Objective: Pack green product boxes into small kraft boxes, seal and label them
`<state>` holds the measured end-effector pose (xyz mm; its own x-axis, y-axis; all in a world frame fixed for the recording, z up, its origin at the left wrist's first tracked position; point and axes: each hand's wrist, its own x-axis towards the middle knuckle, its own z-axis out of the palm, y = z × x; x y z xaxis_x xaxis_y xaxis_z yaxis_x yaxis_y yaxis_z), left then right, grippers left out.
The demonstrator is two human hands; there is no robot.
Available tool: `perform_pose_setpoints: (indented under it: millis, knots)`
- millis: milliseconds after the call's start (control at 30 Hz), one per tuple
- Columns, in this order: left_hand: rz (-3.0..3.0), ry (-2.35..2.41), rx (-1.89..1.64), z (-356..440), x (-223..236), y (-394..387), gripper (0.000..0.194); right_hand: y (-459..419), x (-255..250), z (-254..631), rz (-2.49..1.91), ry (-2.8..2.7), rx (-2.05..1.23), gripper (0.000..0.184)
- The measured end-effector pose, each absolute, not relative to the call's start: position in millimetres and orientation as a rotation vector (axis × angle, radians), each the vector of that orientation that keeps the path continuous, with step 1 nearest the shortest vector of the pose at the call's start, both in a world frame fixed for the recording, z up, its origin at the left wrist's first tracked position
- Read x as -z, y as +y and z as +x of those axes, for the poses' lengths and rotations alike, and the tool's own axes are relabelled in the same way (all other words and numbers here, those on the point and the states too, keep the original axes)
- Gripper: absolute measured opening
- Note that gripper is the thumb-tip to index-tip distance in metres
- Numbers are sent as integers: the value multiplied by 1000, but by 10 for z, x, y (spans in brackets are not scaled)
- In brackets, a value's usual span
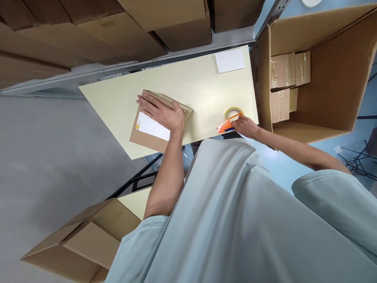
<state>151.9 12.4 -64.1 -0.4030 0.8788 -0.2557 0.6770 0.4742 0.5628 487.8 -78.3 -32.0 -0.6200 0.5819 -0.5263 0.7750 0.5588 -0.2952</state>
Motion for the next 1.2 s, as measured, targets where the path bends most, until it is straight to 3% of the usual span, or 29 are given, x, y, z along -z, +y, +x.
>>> perform_pose_setpoints:
  millis: [133, 367, 700, 900, 1067, 1200]
  knots:
    - [1422, 2199, -459, 1489, 682, 89, 110, -371, 402, 5073, 1161, 2486, 540, 45]
    - [1708, 1953, -367, 1365, 873, -32, 113, 224, 563, 4484, 1078, 2520, 315, 42]
    - [1939, 1605, -334, 1196, 635, -143, 108, 197, 622, 4146, 887, 2593, 332, 34]
    - [1940, 1493, -331, 1101, 392, -320, 87, -343, 627, 3796, 838, 2596, 512, 43]
    - [1887, 1717, -520, 1429, 630, -496, 59, -554, 613, 3666, 911, 2592, 570, 38]
    - [1805, 1749, -667, 1548, 840, -565, 52, -598, 614, 3681, 900, 2602, 579, 37]
